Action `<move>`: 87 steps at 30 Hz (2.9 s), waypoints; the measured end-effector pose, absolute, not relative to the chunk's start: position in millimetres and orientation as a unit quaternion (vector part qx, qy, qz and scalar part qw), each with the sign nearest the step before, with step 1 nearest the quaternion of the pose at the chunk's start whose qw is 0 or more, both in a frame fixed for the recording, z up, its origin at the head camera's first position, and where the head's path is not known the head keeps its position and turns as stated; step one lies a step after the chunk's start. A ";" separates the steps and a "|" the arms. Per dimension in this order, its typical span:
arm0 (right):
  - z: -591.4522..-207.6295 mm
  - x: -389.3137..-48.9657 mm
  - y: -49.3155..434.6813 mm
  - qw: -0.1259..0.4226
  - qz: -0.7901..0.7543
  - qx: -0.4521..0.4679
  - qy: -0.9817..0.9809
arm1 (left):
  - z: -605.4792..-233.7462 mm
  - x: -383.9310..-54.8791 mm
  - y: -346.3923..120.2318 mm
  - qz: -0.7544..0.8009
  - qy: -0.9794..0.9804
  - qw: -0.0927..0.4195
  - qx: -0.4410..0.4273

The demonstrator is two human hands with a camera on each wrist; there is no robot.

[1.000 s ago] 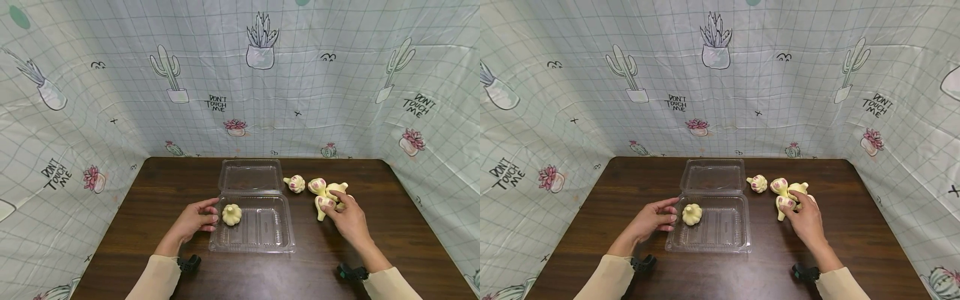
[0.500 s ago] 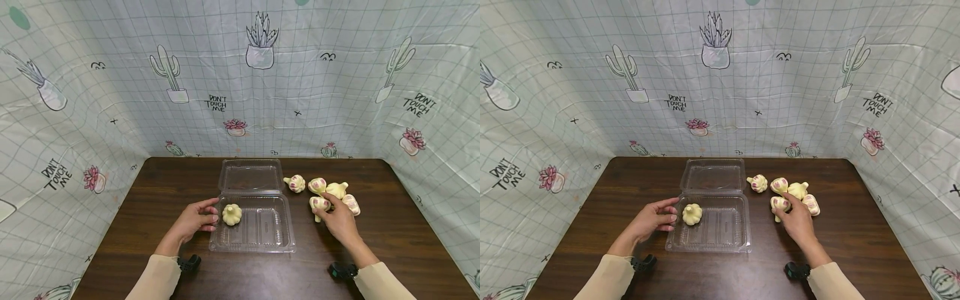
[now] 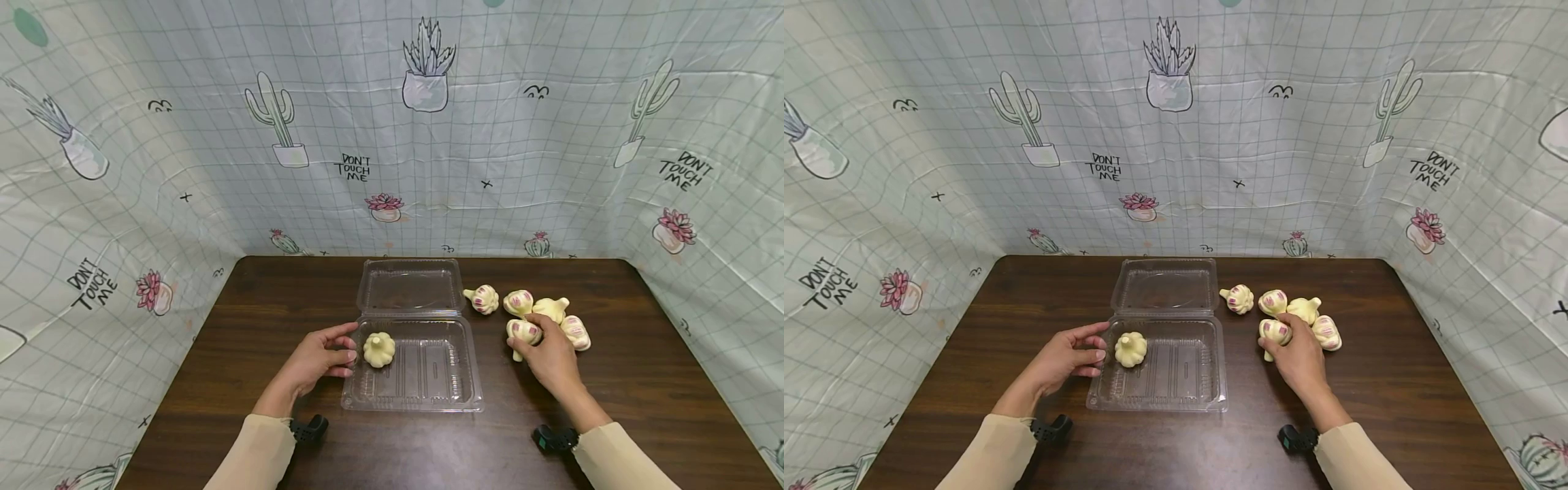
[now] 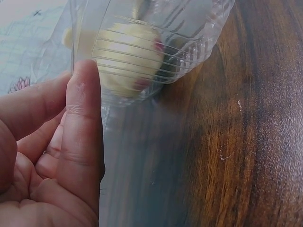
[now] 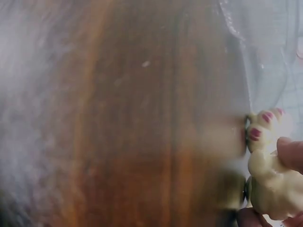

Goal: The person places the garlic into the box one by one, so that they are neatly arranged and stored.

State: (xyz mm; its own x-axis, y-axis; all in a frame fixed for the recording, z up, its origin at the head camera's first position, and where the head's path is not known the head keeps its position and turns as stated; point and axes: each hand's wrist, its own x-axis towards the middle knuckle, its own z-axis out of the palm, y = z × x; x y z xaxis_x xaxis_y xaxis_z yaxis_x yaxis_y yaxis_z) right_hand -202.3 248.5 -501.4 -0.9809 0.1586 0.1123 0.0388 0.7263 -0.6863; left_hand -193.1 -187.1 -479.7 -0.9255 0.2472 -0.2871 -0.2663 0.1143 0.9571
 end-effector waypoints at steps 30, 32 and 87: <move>-495.2 -189.1 242.7 0.110 0.410 -0.048 -0.904 | -481.8 -188.9 -183.9 0.667 0.721 0.187 -0.011; -495.7 -189.4 242.6 0.115 0.411 -0.042 -0.903 | -481.7 -188.5 -183.5 0.667 0.722 0.187 -0.011; -492.2 -188.7 242.1 0.176 0.417 0.004 -0.892 | -477.8 -191.0 -185.6 0.674 0.713 0.194 0.003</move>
